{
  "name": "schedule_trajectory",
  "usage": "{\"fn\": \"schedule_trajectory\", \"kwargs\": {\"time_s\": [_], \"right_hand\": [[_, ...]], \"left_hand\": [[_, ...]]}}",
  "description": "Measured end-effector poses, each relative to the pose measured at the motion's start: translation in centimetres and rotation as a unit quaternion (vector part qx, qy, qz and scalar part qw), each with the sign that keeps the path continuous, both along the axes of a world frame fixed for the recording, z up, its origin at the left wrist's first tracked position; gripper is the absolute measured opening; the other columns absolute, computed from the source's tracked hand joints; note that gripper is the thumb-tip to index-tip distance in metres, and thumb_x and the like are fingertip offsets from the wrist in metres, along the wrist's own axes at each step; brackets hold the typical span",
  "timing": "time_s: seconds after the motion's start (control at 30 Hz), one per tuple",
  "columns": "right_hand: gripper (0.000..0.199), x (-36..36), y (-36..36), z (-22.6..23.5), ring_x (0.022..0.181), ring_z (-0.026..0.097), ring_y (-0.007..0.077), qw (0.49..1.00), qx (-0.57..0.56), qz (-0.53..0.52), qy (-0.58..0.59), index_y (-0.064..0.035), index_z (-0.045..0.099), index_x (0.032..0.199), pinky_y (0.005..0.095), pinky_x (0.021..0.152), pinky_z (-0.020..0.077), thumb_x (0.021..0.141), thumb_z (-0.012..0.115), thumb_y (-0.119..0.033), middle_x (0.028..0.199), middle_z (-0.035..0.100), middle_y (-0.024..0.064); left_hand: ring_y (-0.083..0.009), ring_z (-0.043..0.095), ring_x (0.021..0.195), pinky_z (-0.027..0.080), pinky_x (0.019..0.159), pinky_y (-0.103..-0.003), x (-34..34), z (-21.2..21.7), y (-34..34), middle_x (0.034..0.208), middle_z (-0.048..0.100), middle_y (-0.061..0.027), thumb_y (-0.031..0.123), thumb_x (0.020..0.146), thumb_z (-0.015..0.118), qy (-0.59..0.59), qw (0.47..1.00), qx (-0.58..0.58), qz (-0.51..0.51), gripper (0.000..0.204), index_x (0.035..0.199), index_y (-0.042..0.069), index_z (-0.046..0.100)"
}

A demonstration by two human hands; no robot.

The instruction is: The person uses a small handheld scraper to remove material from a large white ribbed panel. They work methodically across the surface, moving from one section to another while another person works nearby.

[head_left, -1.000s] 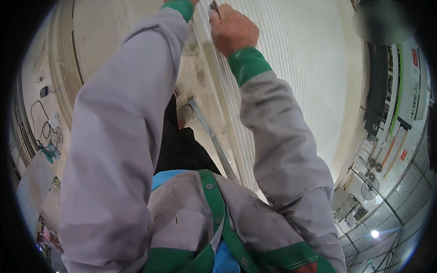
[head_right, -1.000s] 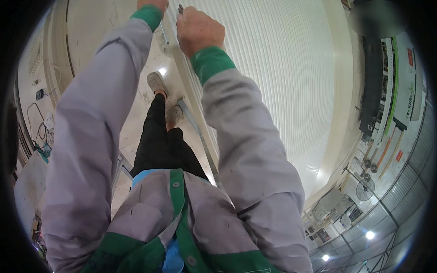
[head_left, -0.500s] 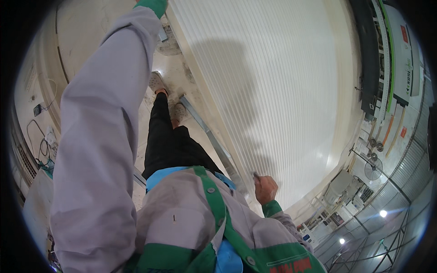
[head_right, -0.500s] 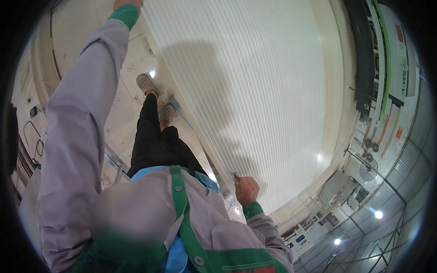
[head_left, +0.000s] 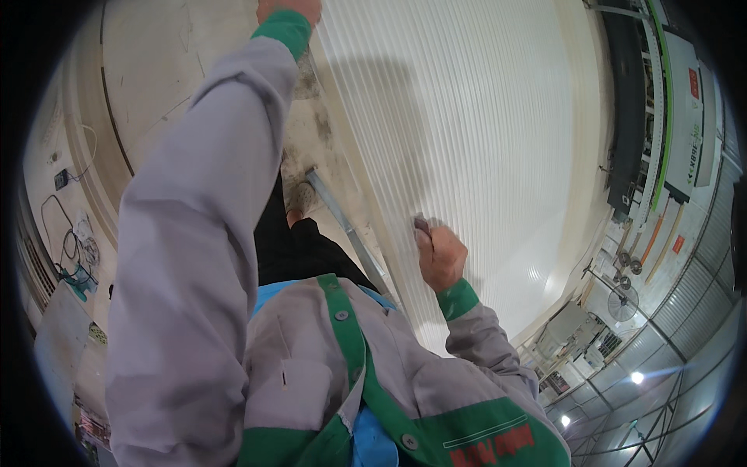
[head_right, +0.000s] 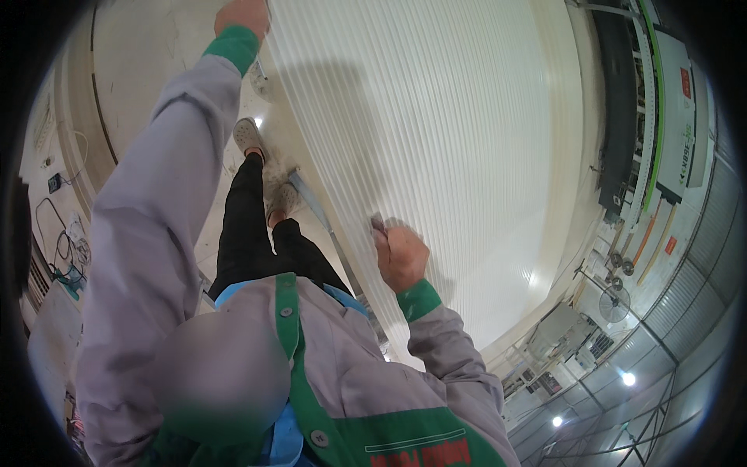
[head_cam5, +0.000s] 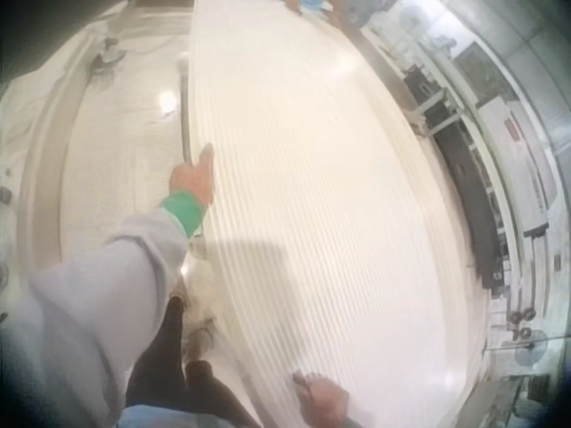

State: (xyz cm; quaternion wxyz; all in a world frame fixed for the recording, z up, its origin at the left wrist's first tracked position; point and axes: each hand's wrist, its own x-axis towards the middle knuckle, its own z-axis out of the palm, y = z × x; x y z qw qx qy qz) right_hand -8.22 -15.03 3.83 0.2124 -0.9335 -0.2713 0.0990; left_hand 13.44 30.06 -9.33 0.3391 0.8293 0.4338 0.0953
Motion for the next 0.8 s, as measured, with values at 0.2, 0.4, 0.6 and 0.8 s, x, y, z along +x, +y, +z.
{"fn": "schedule_trajectory", "kwargs": {"time_s": [0.2, 0.4, 0.6, 0.8], "right_hand": [[0.023, -3.3, -2.9, 2.6, 0.059, 0.056, 0.0339, 0.995, -0.058, -0.020, 0.074, -0.0046, 0.056, 0.074, 0.0468, 0.053, 0.0434, 0.088, 0.072, -0.013, 0.068, 0.055, 0.0138], [0.024, -5.9, -5.4, 3.1, 0.060, 0.058, 0.0335, 0.992, -0.099, -0.036, 0.067, -0.0045, 0.057, 0.074, 0.0460, 0.054, 0.0445, 0.087, 0.074, -0.015, 0.068, 0.057, 0.0133], [0.023, -3.9, -1.9, 2.2, 0.060, 0.057, 0.0336, 0.995, -0.088, -0.048, 0.002, -0.0061, 0.058, 0.074, 0.0464, 0.053, 0.0441, 0.087, 0.074, -0.016, 0.068, 0.056, 0.0123], [0.021, 7.8, 11.8, -1.6, 0.059, 0.058, 0.0340, 0.992, -0.053, -0.010, -0.117, -0.0086, 0.058, 0.079, 0.0472, 0.053, 0.0449, 0.091, 0.068, -0.022, 0.068, 0.058, 0.0123]], "left_hand": [[-0.0471, 0.050, 0.133, 0.037, 0.114, -0.045, -0.5, 2.7, -1.8, 0.137, 0.053, -0.0381, 0.072, 0.093, 0.049, -0.071, 0.982, -0.115, 0.135, 0.098, 0.130, -0.019, 0.055], [-0.0472, 0.052, 0.130, 0.038, 0.113, -0.045, -0.9, 3.0, -1.5, 0.131, 0.056, -0.0397, 0.071, 0.094, 0.048, -0.090, 0.978, -0.147, 0.113, 0.095, 0.125, -0.018, 0.060], [-0.0478, 0.054, 0.126, 0.041, 0.109, -0.047, -0.8, -0.3, -0.6, 0.127, 0.058, -0.0402, 0.072, 0.093, 0.048, -0.102, 0.974, -0.181, 0.089, 0.096, 0.125, -0.018, 0.059], [-0.0469, 0.061, 0.111, 0.045, 0.100, -0.049, -1.5, -2.1, -1.0, 0.115, 0.066, -0.0311, 0.060, 0.102, 0.040, -0.183, 0.982, -0.040, 0.002, 0.074, 0.118, -0.008, 0.063]]}}
